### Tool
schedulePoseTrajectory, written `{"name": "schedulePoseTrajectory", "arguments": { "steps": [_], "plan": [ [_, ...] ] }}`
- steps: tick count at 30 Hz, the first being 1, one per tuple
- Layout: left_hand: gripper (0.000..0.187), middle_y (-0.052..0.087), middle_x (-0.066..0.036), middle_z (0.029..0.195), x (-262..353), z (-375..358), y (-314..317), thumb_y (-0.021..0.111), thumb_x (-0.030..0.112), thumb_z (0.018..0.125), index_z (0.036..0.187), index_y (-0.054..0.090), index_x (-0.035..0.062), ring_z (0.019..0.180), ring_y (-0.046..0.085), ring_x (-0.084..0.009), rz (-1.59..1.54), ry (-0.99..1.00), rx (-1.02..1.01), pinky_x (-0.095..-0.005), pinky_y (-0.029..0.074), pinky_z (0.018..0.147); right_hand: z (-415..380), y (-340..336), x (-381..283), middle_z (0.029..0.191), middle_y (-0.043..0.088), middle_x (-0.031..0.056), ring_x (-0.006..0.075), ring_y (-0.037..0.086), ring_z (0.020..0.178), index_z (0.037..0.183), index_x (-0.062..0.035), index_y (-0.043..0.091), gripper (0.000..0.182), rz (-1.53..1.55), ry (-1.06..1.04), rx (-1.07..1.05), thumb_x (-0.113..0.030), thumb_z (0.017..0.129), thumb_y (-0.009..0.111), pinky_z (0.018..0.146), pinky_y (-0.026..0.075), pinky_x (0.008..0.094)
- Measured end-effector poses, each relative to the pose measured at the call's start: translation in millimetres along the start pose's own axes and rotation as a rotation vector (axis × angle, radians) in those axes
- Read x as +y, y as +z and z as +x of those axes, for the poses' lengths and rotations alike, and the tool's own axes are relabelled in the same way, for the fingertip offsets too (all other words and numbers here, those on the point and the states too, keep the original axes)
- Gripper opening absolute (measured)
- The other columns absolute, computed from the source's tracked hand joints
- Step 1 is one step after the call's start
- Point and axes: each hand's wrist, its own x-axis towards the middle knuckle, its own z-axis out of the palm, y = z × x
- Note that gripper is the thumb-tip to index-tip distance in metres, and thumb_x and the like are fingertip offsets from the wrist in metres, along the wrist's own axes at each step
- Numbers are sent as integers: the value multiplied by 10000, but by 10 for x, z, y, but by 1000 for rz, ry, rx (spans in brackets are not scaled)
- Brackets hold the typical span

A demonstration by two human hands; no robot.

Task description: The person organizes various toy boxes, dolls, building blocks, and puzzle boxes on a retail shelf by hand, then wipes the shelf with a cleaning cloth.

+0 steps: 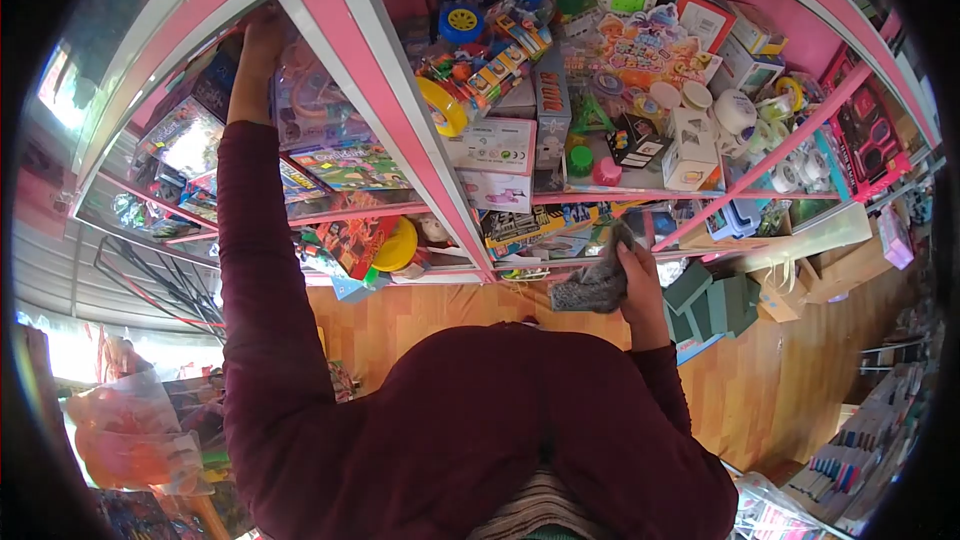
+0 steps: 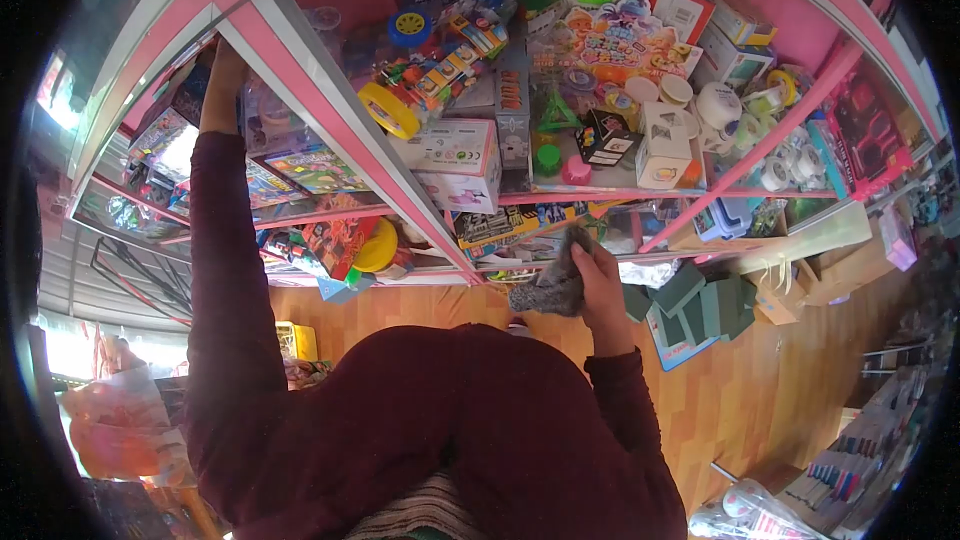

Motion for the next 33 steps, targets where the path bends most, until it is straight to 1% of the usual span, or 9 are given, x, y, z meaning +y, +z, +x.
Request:
{"name": "schedulePoseTrajectory", "arguments": {
  "steps": [2,3,6,9,14,18,22,25,33],
  "plan": [
    [308,584,-76,999,122,-137,-64,545,199,840,1071,559,-5,886,524,-126,-29,101,-79,-263,428,744,140,69,-14,850,584,64,134,569,773,962,30,545,223,-330,-242,105,-175,893,490,699,454,255],
    [352,578,-84,1030,169,-181,-91,547,219,844,1111,545,-10,916,517,-130,-58,198,-155,-271,423,768,160,170,-190,873,579,64,161,558,791,982,17,545,299,-405,-306,14,-210,804,623,697,444,271],
    [413,563,-91,1079,250,-253,-302,556,255,846,1157,522,-14,941,504,-134,-36,215,-238,-267,405,807,408,466,-687,1024,536,121,238,576,810,1098,-47,495,535,-1118,-849,-7,-187,642,735,690,467,317],
    [451,561,-88,1085,297,-385,-543,564,261,840,1186,504,-22,965,499,-137,107,46,-121,-257,383,849,698,1022,-1244,1205,448,160,323,575,924,1235,-94,388,775,-1447,-1172,-103,-168,562,765,708,490,383],
    [493,559,-105,1083,549,-1155,-800,583,296,828,1162,498,-57,978,510,-163,186,56,-33,-275,400,844,1373,1692,-1653,1398,277,130,316,559,989,1353,-111,246,1050,-1989,-1167,-371,-175,474,817,802,486,392],
    [481,550,-133,1078,379,-1777,-1073,589,271,834,1159,476,-65,962,523,-164,-100,-206,5,-268,424,814,1890,1880,-1699,1417,240,130,295,568,985,1368,-101,208,1138,-2159,-1149,-469,-206,428,841,800,493,377],
    [437,546,-129,1083,279,-2371,-1297,563,225,857,1178,462,-53,980,521,-153,-133,-234,119,-266,429,819,2127,1954,-1636,1419,225,142,302,578,967,1357,-59,212,1185,-2185,-1270,-683,-242,379,857,767,507,374],
    [403,549,-123,1079,130,-2696,-1404,541,207,872,1179,460,-41,990,525,-161,-197,-323,268,-271,431,826,2147,1955,-1602,1355,319,150,316,584,926,1323,-37,264,1123,-2178,-1306,-665,-215,385,855,742,510,380],
    [295,562,-85,1053,-404,-3096,-1557,520,203,889,1110,508,7,969,539,-158,-373,-450,308,-279,440,812,2241,1881,-1682,1162,435,139,330,588,783,1243,-38,363,799,-1987,-1472,-754,-321,590,727,625,497,405]
  ]
}}
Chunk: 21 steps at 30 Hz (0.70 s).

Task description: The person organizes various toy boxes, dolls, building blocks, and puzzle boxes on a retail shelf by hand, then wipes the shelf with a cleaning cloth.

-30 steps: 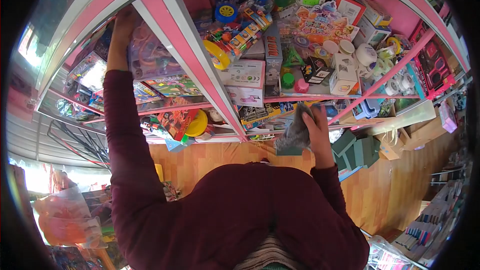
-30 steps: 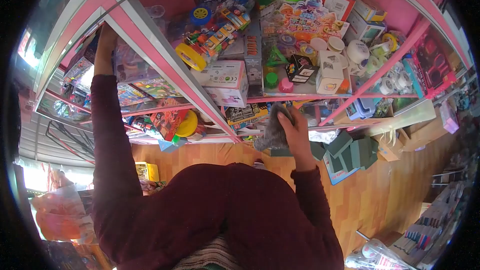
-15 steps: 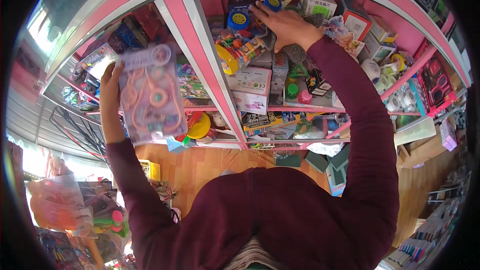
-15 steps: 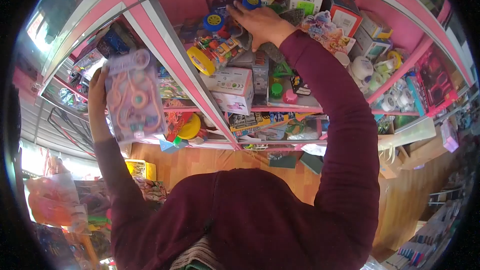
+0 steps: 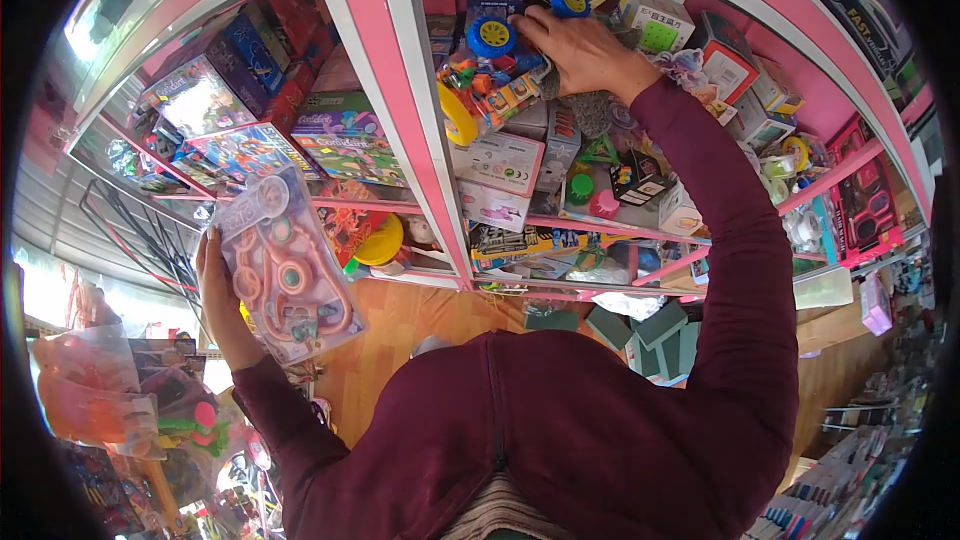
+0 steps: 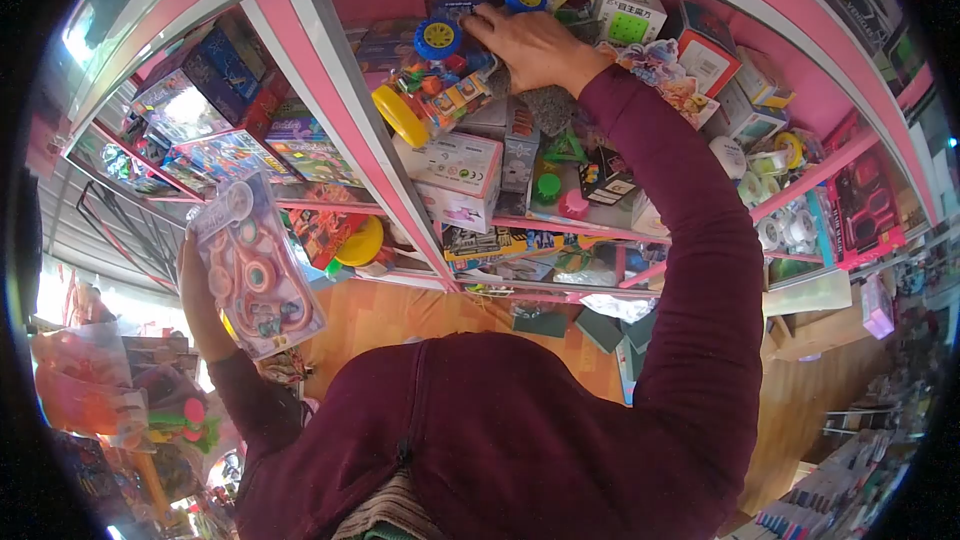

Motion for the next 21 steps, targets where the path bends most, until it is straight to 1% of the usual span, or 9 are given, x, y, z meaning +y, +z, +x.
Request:
{"name": "schedulePoseTrajectory", "arguments": {
  "steps": [5,7,9,11,12,13,15,17,21],
  "plan": [
    [265,565,-65,1014,-73,-93,84,530,211,886,1075,523,25,940,541,-143,-56,-16,-14,-268,435,808,-84,-282,17,1194,446,122,319,592,807,1249,-71,370,781,-80,44,17,-282,585,722,621,498,404],
    [275,567,-59,1001,-161,-55,71,537,217,882,1079,524,25,926,541,-139,-28,-25,107,-267,435,807,-146,-420,74,1221,443,112,318,596,814,1246,-79,380,739,-155,70,134,-262,607,704,626,500,405],
    [273,568,-59,997,-258,22,45,537,220,882,1075,529,27,926,541,-139,-66,-46,44,-269,437,805,-224,-701,31,1222,447,98,321,593,826,1250,-88,377,701,-243,133,68,-221,632,679,634,504,401],
    [271,569,-58,994,-347,64,57,537,222,883,1071,535,28,927,541,-139,-105,-66,-19,-271,439,803,-311,-987,-116,1194,451,176,328,576,634,1285,-43,337,759,-255,349,-92,-86,594,650,538,415,450],
    [271,572,-63,1003,-387,64,82,536,224,883,1070,539,27,934,542,-140,-88,-59,-12,-276,440,807,-415,-1005,-136,1198,440,173,350,570,784,1282,-28,347,721,-308,334,-23,-189,656,666,632,439,476],
    [272,575,-67,1012,-383,36,153,534,226,884,1069,544,27,941,543,-141,-72,-52,-6,-281,441,811,-523,-1001,-147,1198,440,173,350,570,784,1282,-28,347,721,-307,340,-28,-189,656,666,632,439,476],
    [267,584,-77,1026,-397,-23,272,529,224,887,1060,551,22,941,556,-148,-116,-71,-102,-286,450,814,-751,-991,-203,1215,449,89,320,590,841,1258,-92,364,700,-269,299,247,-172,629,662,642,506,397],
    [378,553,-78,1086,-493,-2,301,464,299,908,1143,503,6,991,521,-160,-124,-159,-127,-300,427,838,-1003,-1111,-371,1228,441,98,334,582,857,1265,-94,356,713,-272,369,187,-150,620,654,643,504,396],
    [267,593,-91,1019,-598,-14,383,528,212,883,1065,546,18,900,586,-174,-250,-217,-188,-290,487,772,-1550,-1350,-779,1193,459,102,311,601,792,1251,-112,392,753,-303,457,151,-99,556,682,595,505,376]
  ]
}}
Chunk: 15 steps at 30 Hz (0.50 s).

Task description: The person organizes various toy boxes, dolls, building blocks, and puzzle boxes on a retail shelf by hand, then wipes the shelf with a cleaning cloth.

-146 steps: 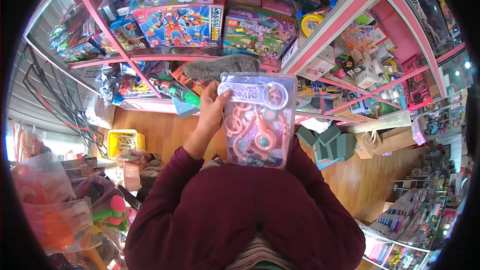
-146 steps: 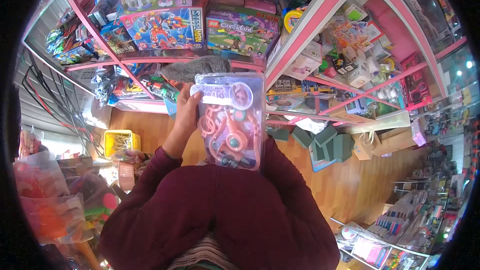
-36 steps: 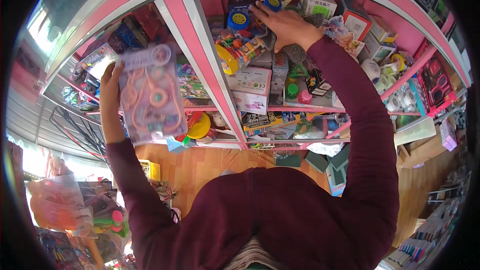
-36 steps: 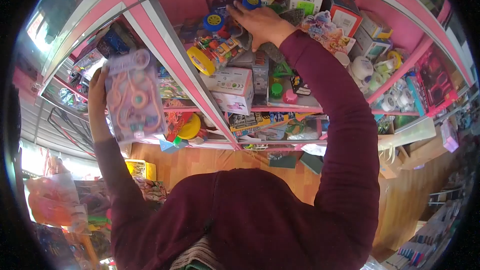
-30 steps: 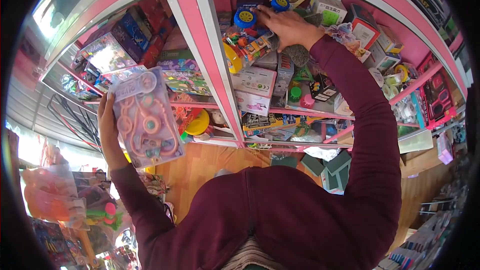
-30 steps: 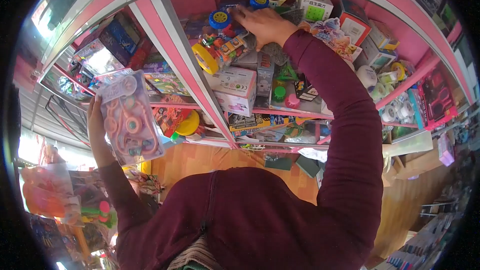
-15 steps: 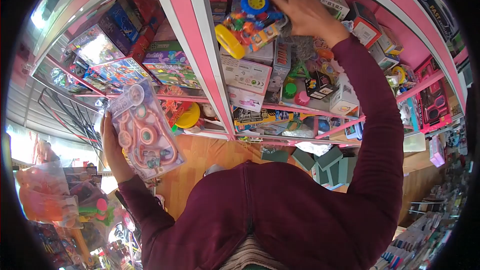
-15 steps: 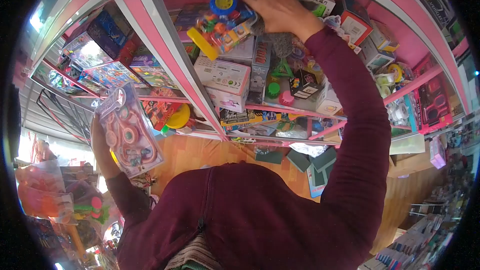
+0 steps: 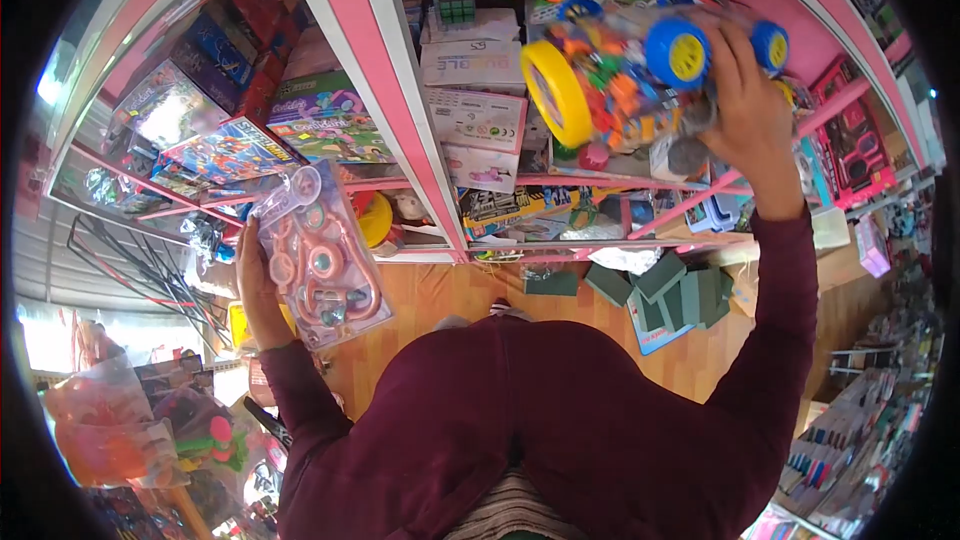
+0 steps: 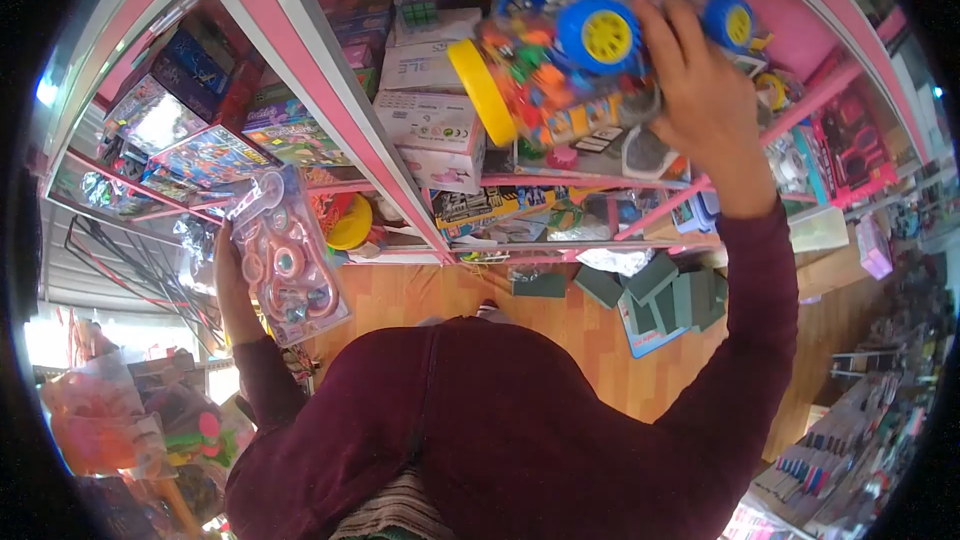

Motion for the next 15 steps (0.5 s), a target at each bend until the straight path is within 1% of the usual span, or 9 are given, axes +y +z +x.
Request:
{"name": "schedulePoseTrajectory", "arguments": {
  "steps": [2,4,5,7,8,10,11,13,15],
  "plan": [
    [284,592,-95,1020,-80,27,-60,529,221,882,1074,538,12,901,586,-178,22,-10,-44,-299,486,775,-331,-246,-137,1207,452,107,314,599,814,1260,-107,382,762,-36,51,-41,-96,560,682,599,503,369],
    [315,589,-95,1031,-153,-29,-13,530,239,881,1097,526,9,905,585,-179,8,-63,-40,-301,486,776,-681,-443,-314,1240,431,142,335,588,854,1273,-69,363,764,-3,203,-69,-113,582,686,618,503,374],
    [339,581,-99,1051,-209,-43,-35,526,255,883,1117,516,11,930,576,-183,43,-74,-57,-306,477,792,-853,-543,-411,1240,431,142,335,588,854,1273,-69,363,764,-15,215,-83,-113,582,686,618,503,374],
    [348,574,-104,1067,-457,4,-201,522,260,885,1127,510,10,950,568,-186,17,-109,-74,-311,471,804,-1196,-715,-619,1241,423,177,354,576,890,1271,-35,355,774,-54,324,-171,-149,588,701,631,506,386],
    [357,567,-108,1082,-586,36,-283,518,264,887,1137,504,9,970,559,-188,-15,-124,-76,-316,465,816,-1366,-781,-718,1241,423,177,354,576,890,1271,-35,355,774,-72,334,-179,-149,588,701,631,506,386],
    [353,560,-108,1088,-797,-63,-335,516,267,890,1126,503,5,989,547,-194,-80,-206,-158,-326,453,838,-1722,-855,-933,1238,417,193,374,567,907,1259,-28,357,816,-25,481,-350,-192,558,740,648,506,402],
    [347,560,-104,1083,-989,-87,-431,517,263,889,1121,501,5,989,545,-195,-43,-217,-160,-325,452,838,-1900,-846,-1048,1238,417,193,374,567,907,1259,-28,357,816,-37,493,-363,-192,558,740,648,506,402],
    [300,564,-95,1049,-1232,-227,-461,516,236,888,1086,505,11,974,545,-188,37,-267,-126,-317,449,840,-2241,-799,-1244,1211,428,191,376,566,899,1242,-24,344,873,41,622,-502,-225,511,777,649,505,408],
    [286,563,-93,1041,-1608,-347,-623,518,226,886,1082,503,17,968,543,-179,42,-310,-142,-313,450,825,-2543,-706,-1432,1175,441,185,376,566,885,1228,-22,339,879,93,700,-578,-232,501,786,652,502,416]
  ]
}}
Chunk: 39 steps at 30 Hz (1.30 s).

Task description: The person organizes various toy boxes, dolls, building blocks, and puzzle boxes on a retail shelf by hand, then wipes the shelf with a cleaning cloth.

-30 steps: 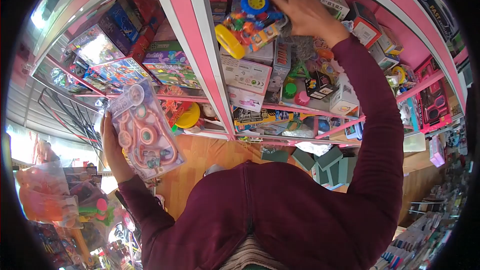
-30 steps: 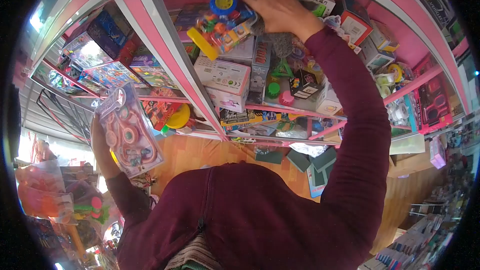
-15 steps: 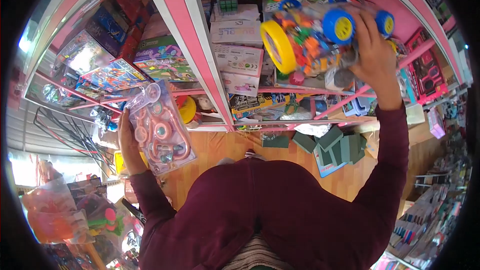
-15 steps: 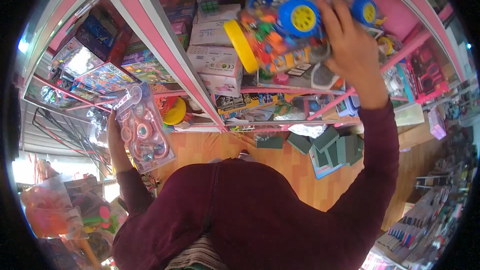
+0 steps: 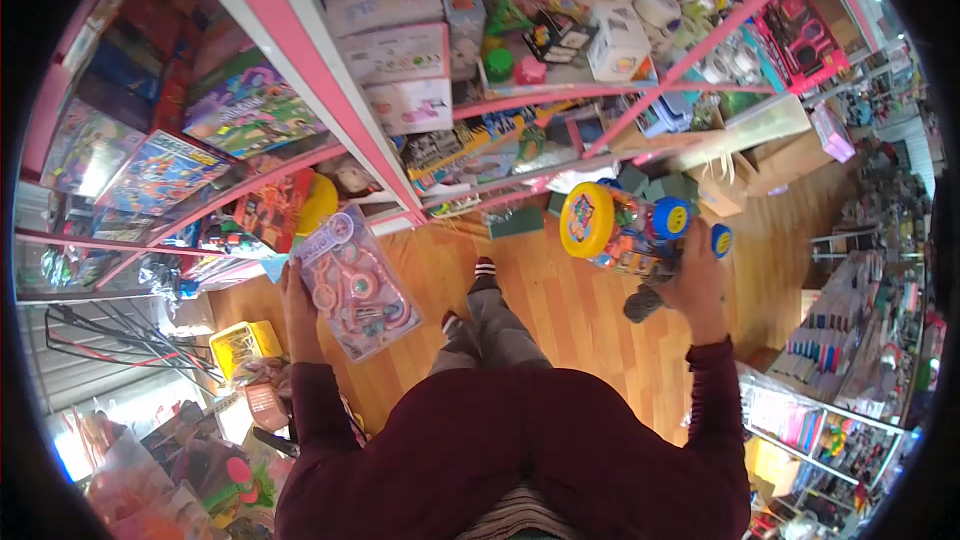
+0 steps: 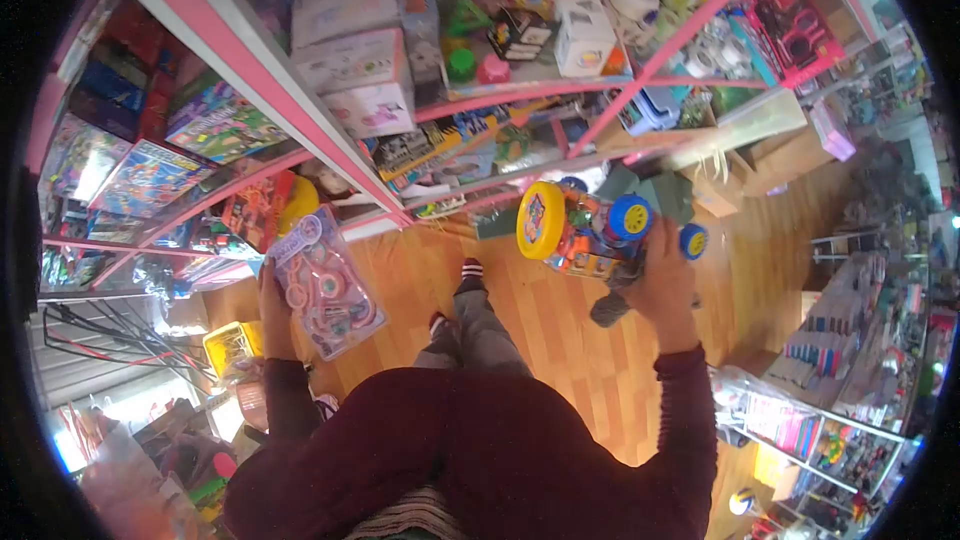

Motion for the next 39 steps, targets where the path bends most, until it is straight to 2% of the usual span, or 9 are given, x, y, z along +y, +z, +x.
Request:
{"name": "schedulePoseTrajectory", "arguments": {
  "steps": [9,13,16,18,22,26,32,37,39],
  "plan": [
    [274,559,-15,691,-2089,-255,114,594,202,845,1041,448,76,560,515,-65,328,-160,97,-191,369,454,-812,1674,497,1031,482,158,355,575,855,1176,-20,346,861,169,481,-458,-274,488,798,672,495,430],
    [304,540,2,651,-3034,-413,435,606,231,838,1030,430,75,508,482,-56,460,-282,75,-188,334,415,-1118,2560,811,1031,496,179,363,572,881,1167,-10,352,865,245,586,-524,-285,483,805,681,496,435],
    [328,530,-10,660,-3993,-382,907,618,234,830,1032,422,66,543,481,-63,601,-434,130,-199,355,442,-1319,3478,1172,1069,497,183,367,573,889,1151,-5,361,860,244,593,-517,-310,481,806,731,484,435],
    [353,546,-38,700,-4727,-381,1082,626,222,823,1053,415,58,591,502,-84,418,-445,86,-220,384,476,-1507,4039,1373,1080,519,197,365,575,902,1133,4,395,832,313,641,-535,-337,493,803,776,469,420],
    [348,575,-74,758,-5920,-168,1377,618,208,825,1066,413,63,642,548,-121,612,-349,-37,-252,441,530,-1757,5258,1877,1053,551,213,349,574,931,1103,24,434,794,509,791,-682,-343,504,805,779,470,395],
    [359,584,-87,763,-7169,104,1160,614,209,824,1068,401,52,616,552,-127,678,-297,-107,-263,446,509,-2003,6427,2274,995,586,161,260,584,898,1071,39,467,700,843,915,-671,-268,545,813,764,471,344],
    [382,589,-94,830,-7926,234,1147,597,207,841,1108,372,54,688,553,-128,560,-428,-11,-263,450,562,-2359,7559,2644,981,599,87,193,589,875,1096,10,492,557,1258,994,-752,-151,640,766,764,475,319],
    [394,587,-116,916,-8382,423,998,575,230,848,1136,387,38,777,556,-144,686,-570,-42,-273,455,662,-2468,7782,2856,1013,588,82,193,587,903,1149,-10,466,533,1515,1020,-762,-105,691,721,798,473,326],
    [507,510,-162,1135,-8621,475,912,550,242,858,1268,333,36,1022,499,-187,427,-452,-36,-301,423,825,-2467,7811,2927,1033,580,84,199,586,904,1176,-19,446,540,1455,1028,-811,-114,712,705,793,473,318]
  ]
}}
